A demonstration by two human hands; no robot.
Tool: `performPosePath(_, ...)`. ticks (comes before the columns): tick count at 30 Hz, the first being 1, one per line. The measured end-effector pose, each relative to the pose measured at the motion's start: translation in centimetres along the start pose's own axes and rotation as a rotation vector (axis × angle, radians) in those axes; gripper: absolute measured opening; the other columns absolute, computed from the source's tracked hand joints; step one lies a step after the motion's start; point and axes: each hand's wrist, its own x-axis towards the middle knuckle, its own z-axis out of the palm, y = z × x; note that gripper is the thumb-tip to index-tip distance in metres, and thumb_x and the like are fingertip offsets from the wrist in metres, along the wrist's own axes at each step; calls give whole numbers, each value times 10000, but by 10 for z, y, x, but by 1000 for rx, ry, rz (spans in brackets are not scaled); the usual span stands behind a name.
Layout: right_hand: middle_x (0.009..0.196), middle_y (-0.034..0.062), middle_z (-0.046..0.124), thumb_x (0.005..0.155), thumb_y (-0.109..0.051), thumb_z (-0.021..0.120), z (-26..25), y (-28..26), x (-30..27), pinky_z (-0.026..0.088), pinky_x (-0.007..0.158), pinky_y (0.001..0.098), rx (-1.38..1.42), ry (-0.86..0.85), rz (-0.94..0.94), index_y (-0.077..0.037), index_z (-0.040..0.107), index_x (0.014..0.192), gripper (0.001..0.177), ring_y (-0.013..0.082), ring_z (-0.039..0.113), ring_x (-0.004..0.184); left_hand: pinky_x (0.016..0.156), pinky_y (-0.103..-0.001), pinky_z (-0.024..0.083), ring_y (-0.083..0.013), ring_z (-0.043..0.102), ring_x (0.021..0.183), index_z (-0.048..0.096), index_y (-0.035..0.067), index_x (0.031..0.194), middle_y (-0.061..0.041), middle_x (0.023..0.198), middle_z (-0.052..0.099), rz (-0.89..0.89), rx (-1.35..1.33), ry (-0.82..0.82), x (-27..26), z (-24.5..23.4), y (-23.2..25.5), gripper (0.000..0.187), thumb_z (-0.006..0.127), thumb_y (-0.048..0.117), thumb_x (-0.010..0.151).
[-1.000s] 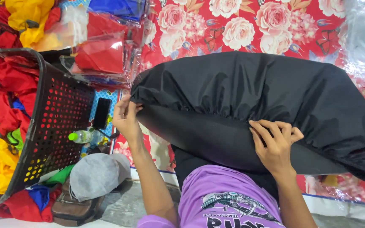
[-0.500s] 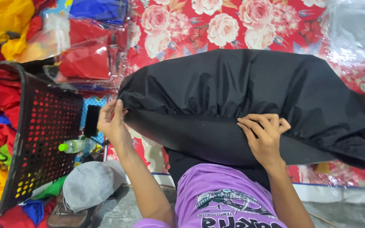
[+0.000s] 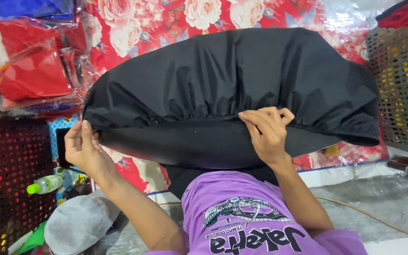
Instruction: Fitting a black elasticized fabric cover onto a motorcycle seat by stretching and tucking the edges.
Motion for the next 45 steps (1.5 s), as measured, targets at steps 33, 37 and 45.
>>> performPosePath(33,1026,-49,707,900,-130,838,32,-26,-12,287,913,424,-211,-197,-246,-182,809,924,65,207,532,915,706,-232,637,-152,738,779,709,3,1119,-108,871,707,25,-56,32,0,-4,-3,266,809,180,947)
performPosePath(37,1116,99,736,977,-64,659,70,-57,-4,499,891,395,141,-232,-424,-80,784,1106,180,268,669,981,746,-287,647,-183,735,801,723,8,1163,-144,929,707,50,-15,-47,1,-7,-3,284,833,94,915)
performPosePath(45,1197,155,685,1003,-91,642,114,-82,13,523,873,392,96,-234,-523,3,710,1212,239,288,636,1003,727,-282,665,-168,735,747,737,0,1116,-146,932,726,40,-69,-5,10,-9,-9,254,837,43,887)
